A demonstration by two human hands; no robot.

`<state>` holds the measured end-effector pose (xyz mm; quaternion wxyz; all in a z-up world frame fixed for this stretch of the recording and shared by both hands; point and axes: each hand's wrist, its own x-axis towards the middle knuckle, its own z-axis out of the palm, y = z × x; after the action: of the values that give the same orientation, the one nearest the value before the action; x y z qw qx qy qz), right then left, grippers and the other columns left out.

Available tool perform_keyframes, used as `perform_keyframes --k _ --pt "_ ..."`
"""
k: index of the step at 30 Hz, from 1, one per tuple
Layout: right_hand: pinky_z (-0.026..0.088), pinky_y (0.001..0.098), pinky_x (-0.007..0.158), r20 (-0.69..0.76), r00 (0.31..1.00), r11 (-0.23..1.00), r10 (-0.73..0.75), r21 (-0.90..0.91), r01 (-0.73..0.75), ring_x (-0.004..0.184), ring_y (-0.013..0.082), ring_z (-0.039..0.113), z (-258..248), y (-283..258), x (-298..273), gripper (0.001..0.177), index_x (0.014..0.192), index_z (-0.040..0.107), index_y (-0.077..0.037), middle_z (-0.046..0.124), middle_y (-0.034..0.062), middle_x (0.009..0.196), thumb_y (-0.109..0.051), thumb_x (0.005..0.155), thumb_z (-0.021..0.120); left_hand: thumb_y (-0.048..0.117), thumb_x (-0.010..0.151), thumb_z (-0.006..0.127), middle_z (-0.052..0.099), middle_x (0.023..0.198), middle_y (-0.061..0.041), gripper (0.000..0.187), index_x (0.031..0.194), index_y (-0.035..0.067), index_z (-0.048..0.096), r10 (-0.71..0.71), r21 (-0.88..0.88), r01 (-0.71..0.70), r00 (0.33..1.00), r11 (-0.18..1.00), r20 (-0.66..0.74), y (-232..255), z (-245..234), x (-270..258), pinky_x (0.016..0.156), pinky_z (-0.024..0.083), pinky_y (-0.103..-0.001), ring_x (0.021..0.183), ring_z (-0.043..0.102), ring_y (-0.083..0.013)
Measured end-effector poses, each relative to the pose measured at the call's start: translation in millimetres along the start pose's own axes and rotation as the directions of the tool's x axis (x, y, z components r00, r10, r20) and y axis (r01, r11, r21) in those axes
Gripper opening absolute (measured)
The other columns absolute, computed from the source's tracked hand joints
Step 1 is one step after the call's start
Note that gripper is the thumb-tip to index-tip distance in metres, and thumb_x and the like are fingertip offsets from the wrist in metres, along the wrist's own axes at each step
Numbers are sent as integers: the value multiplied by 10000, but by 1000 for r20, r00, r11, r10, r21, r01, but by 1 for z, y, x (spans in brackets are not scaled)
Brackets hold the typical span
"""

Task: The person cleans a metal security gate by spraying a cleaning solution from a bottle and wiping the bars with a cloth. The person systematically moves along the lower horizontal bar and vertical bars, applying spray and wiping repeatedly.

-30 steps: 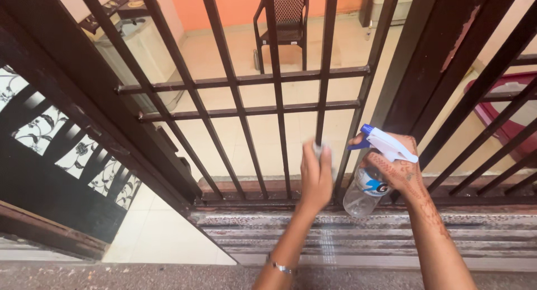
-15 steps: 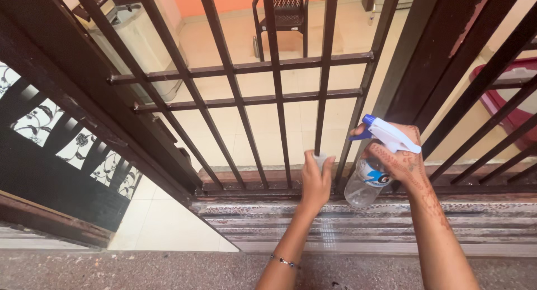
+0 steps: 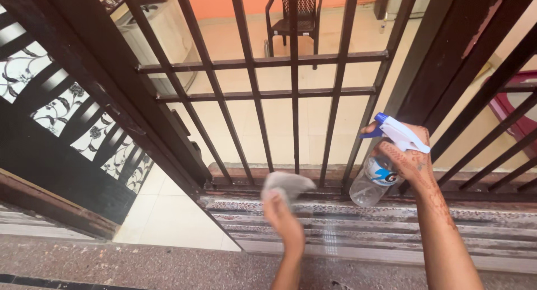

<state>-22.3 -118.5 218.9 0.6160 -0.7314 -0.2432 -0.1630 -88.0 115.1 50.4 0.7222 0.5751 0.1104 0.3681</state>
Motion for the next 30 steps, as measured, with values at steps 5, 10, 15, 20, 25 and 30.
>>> perform_keyframes --k 5,10,15,20,25,30 --pt "595 302 723 -14 1000 1000 12 10 -12 762 157 717 2 5 -1 317 1088 706 49 762 139 1063 -141 837 666 263 1152 293 554 1473 -235 430 1470 6 431 721 126 -710 681 693 -127 116 20 24 1076 482 -420 1195 568 -239" --pt "599 307 731 -30 999 998 32 50 -30 756 158 707 6 4 -2 332 1133 689 51 758 149 1084 -99 840 647 177 1145 352 405 1590 -301 504 1571 -91 326 502 47 -524 835 850 225 156 103 64 1256 339 -512 1503 402 -403" --pt "607 313 714 -63 997 999 53 11 -53 727 157 697 7 5 -2 323 1120 698 42 764 153 1076 -103 832 678 161 1110 359 588 1213 -247 441 1483 -72 377 331 196 -362 928 911 173 74 123 69 784 579 -370 999 637 -275" --pt "613 312 723 -72 997 999 39 30 -37 746 154 712 9 5 -3 345 1133 698 24 762 149 1092 -165 844 702 197 1093 417 606 756 -115 233 1155 -14 494 84 269 -210 907 940 413 -43 53 56 528 467 -402 636 617 -227" --pt "602 302 741 -55 998 995 3 104 3 788 144 695 8 9 -7 384 1154 700 20 754 139 1115 -250 886 744 259 1101 458 669 1002 -208 285 1186 -3 532 25 291 -166 901 942 432 -69 32 45 770 521 -457 910 676 -298" --pt "611 307 729 -40 999 994 -15 109 19 784 146 695 9 15 -4 435 1200 669 26 744 145 1113 -258 881 753 316 1039 573 337 1448 -310 702 1548 -32 239 -21 237 -54 952 970 304 26 61 48 959 429 -482 1233 446 -375"
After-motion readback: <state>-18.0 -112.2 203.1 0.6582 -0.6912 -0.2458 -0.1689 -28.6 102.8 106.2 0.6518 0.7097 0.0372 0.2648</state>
